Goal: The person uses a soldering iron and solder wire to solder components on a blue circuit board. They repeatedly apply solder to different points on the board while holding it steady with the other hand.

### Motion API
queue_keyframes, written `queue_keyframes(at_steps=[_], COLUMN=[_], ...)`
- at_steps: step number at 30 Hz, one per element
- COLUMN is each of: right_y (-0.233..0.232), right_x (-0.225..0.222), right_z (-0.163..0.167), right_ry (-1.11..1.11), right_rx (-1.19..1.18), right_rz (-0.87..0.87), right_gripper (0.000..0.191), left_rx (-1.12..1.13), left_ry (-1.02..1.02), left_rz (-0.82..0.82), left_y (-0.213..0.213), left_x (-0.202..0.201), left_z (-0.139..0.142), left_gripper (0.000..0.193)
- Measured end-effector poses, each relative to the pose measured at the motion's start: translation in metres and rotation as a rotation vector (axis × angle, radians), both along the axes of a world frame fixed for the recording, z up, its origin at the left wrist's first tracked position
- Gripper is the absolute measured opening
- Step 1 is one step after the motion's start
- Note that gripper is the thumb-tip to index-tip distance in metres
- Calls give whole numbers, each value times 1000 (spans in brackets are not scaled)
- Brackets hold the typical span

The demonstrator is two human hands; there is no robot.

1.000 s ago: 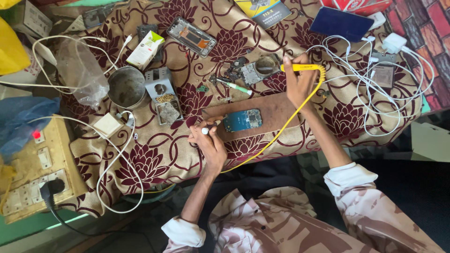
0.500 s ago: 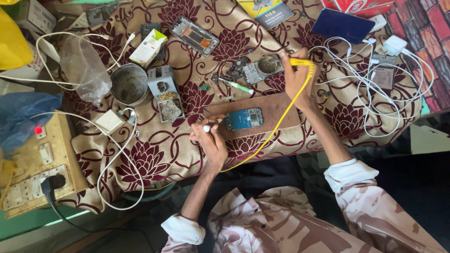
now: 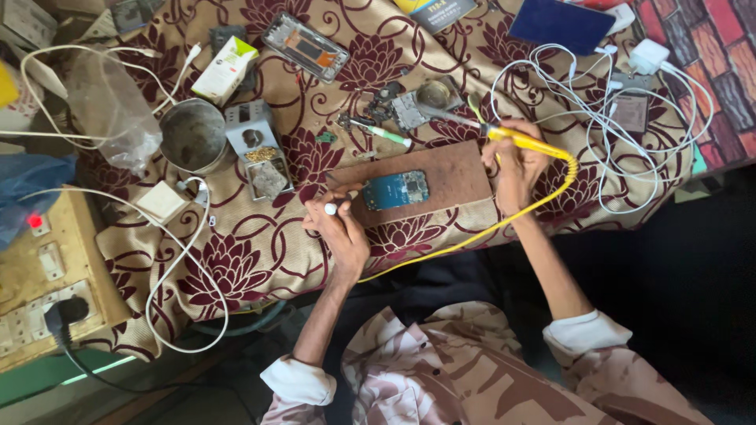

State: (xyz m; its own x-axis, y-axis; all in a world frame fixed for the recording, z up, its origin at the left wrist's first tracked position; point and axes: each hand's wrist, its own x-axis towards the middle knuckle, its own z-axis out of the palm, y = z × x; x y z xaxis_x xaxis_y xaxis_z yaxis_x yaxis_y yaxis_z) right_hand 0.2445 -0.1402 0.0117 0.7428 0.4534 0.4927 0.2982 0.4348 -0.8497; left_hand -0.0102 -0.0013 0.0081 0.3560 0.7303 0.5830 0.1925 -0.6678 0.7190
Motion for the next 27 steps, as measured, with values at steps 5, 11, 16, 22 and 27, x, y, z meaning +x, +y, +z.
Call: queue_keyframes(at_steps=[5, 11, 16, 22, 27], right_y=[-6, -4, 0, -1, -2], right_x=[-8, -14, -19, -24, -26], right_z=[-32, -47, -50, -55, -58], right_ry=[325, 589, 578, 411, 409], right_rx=[160, 277, 254, 221, 132], right_rz=[-33, -116, -220, -235, -282], right_gripper=[32, 31, 33, 36, 35], left_rx=[13, 37, 16, -75, -40], left_ry=[-1, -1, 18, -41, -17], left_rz=[31, -7, 1, -51, -61], left_y=[0, 1, 2, -1, -2], left_x=[1, 0, -1, -2, -3], left_z=[5, 10, 8, 11, 15], left_gripper=[19, 19, 17, 16, 17])
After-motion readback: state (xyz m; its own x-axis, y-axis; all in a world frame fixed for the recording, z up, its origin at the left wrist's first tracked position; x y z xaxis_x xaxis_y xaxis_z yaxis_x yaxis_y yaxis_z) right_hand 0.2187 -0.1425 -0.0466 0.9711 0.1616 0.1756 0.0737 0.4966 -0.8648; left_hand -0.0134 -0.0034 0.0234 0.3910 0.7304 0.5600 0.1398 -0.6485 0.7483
